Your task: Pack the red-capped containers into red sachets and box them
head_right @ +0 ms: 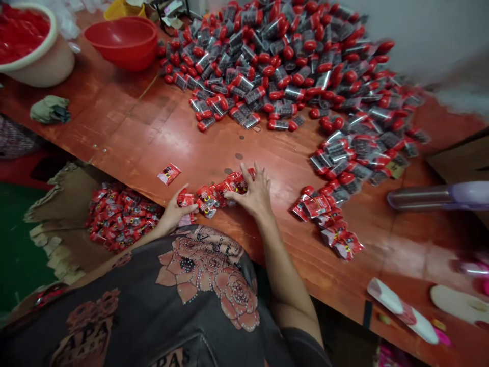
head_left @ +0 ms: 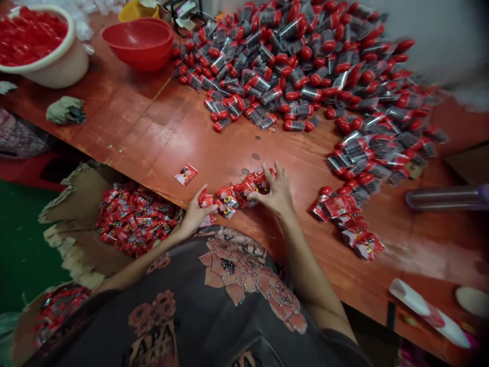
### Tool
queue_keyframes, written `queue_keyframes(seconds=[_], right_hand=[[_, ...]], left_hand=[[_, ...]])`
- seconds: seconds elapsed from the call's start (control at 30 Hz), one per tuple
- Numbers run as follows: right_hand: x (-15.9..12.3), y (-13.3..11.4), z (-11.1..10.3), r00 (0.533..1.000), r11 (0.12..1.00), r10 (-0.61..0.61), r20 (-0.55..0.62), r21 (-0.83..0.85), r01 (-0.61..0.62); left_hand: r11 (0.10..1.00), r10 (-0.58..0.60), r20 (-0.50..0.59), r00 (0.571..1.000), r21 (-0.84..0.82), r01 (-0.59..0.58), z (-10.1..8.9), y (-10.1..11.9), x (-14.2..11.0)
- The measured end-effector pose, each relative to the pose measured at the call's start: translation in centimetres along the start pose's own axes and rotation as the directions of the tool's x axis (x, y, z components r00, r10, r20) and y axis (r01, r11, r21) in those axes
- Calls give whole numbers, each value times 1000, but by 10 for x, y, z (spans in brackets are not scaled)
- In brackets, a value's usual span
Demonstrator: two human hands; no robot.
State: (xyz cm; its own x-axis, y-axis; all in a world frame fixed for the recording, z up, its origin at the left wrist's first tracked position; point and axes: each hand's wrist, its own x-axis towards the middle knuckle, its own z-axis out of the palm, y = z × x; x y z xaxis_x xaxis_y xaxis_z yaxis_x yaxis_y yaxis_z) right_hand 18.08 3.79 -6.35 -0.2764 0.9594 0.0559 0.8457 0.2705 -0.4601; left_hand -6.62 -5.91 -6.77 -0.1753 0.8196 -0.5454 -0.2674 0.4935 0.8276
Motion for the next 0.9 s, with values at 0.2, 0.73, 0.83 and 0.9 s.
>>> queue_keyframes(seconds=[0.2,0.73,0.83,0.9], right_hand=[[-9,-26,24,986,988,-147,84,69,141],[-15,-252,136,742,826,-562,366,288,484],[-9,-297,156,623,728,-685,377,374,575],[-1,-300,158,615,706,-707,348,398,586]], left_hand=[[896,221,130,967,365,-254,-6,-11,1],[979,-130,-413,901,-196,51,-207,-39,-68],[974,-57,-718,694,-193,-120,-255,-48,-61],[968,-63,-814,577,-189,-162,-277,-54,-59]])
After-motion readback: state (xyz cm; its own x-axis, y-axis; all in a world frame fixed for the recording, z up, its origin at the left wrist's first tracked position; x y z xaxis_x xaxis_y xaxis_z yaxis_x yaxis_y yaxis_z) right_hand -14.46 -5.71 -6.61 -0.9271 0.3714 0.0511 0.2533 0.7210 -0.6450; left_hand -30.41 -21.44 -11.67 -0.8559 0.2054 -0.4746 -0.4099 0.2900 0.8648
